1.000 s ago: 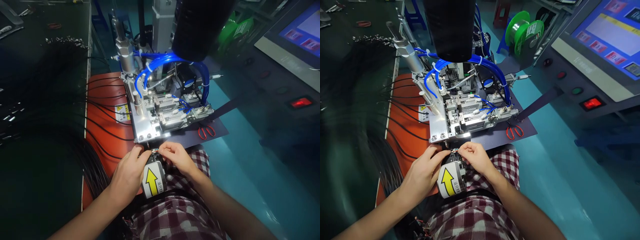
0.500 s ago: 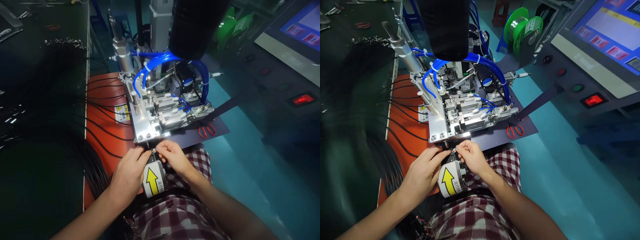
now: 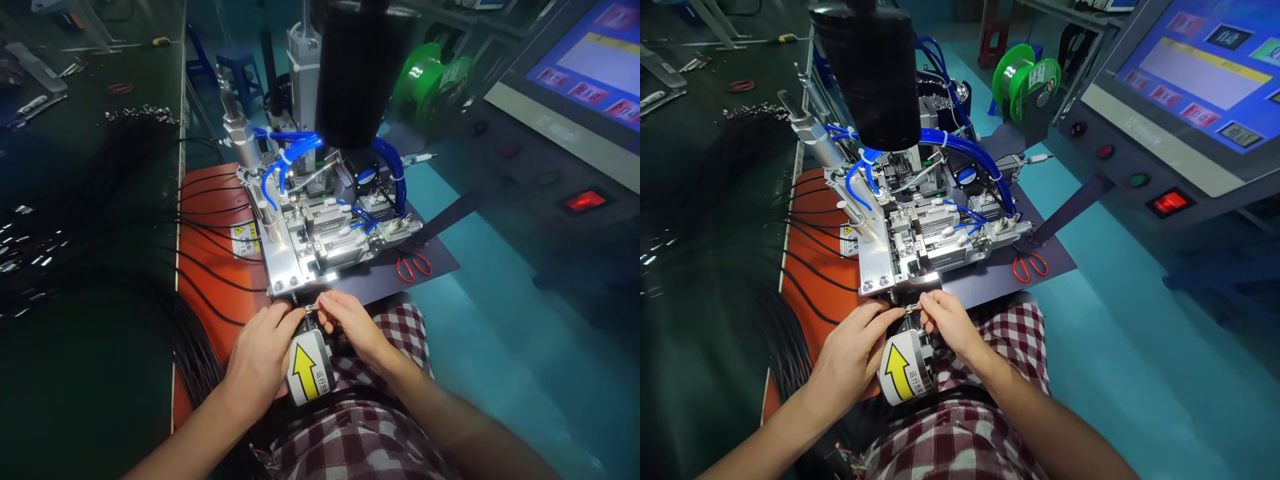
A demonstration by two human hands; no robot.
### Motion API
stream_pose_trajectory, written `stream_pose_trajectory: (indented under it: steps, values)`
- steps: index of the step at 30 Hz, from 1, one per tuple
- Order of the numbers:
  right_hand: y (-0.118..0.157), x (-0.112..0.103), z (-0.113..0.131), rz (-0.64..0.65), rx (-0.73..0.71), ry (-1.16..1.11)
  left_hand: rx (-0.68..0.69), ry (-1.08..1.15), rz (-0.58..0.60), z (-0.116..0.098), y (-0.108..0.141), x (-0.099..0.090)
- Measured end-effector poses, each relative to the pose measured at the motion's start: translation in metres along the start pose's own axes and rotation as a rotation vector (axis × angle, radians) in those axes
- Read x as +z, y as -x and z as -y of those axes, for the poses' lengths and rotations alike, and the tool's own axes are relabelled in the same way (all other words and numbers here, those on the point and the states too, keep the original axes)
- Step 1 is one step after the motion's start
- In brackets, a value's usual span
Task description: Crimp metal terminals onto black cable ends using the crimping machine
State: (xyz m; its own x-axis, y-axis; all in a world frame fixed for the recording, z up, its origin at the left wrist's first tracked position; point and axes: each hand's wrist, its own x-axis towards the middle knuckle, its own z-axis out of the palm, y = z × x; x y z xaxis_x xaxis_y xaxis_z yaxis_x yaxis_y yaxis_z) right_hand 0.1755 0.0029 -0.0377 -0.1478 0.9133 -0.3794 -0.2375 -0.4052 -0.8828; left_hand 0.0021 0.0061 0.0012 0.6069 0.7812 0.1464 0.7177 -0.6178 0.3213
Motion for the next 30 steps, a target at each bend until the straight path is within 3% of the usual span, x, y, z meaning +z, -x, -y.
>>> stream_pose_trajectory:
  steps: [5, 9, 12, 18, 30]
  values:
    - [-0.001, 0.004, -0.003, -0.056, -0.077, 0.171, -0.018, -0.010, 0.089, -0.004, 0.002, 0.004]
    - [-0.004, 0.008, -0.008, -0.051, -0.052, 0.053, -0.050, -0.033, 0.107, -0.007, 0.002, 0.007]
    - [-0.006, 0.009, -0.010, -0.025, -0.010, -0.051, -0.058, 0.018, 0.088, -0.004, 0.004, 0.004]
    - [-0.007, 0.010, -0.010, -0.022, -0.045, -0.051, -0.060, 0.120, 0.004, 0.004, 0.014, -0.004]
    - [-0.006, 0.009, -0.012, -0.023, -0.045, -0.038, -0.082, -0.351, -0.017, 0.018, 0.068, 0.001]
